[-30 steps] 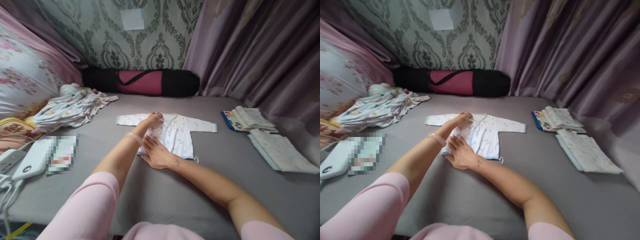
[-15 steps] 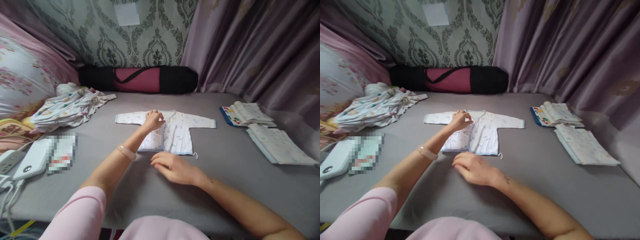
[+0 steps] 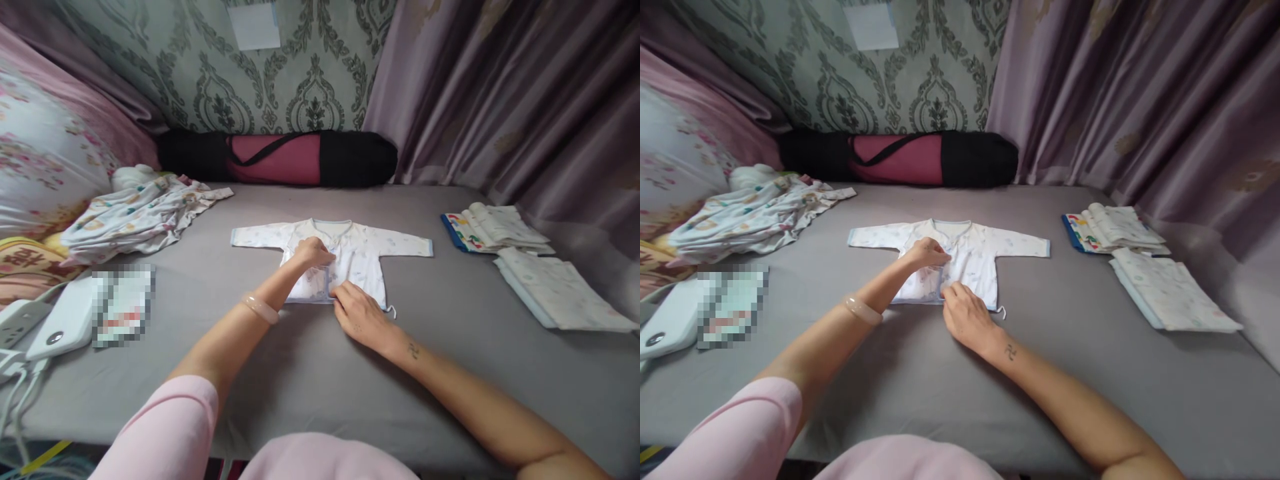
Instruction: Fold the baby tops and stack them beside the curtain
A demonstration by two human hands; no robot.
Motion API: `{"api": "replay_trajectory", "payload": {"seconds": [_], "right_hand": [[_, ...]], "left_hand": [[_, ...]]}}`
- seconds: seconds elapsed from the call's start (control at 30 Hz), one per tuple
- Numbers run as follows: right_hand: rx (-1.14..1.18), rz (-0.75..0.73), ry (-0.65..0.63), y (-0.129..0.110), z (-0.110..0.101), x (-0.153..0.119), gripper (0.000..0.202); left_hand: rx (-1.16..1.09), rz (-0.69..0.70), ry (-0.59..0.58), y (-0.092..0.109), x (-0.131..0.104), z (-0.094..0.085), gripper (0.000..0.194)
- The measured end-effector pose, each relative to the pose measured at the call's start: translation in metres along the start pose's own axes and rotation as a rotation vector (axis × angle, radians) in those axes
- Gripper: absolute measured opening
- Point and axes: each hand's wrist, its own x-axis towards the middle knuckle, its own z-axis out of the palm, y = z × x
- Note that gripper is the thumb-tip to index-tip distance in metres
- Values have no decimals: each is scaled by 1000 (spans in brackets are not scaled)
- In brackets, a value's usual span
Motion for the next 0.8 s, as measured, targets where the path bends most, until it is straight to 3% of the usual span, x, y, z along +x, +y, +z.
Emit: {"api": "replay_trajectory", "payload": {"seconds": [0.2, 0.47, 0.7, 0.8], "right_hand": [[-53, 12, 6, -5, 0, -1, 22], [-107, -35, 50, -5, 3, -3, 22], [-136, -116, -31, -10, -5, -10, 32], [-12, -182, -114, -9, -13, -10, 27]], "left_hand": [[19, -16, -1, 7, 4, 2, 20], [-124, -41, 4, -5, 10, -3, 21], [78, 15, 27, -9, 14, -1, 20], [233, 112, 143, -12, 12, 5, 24]]}}
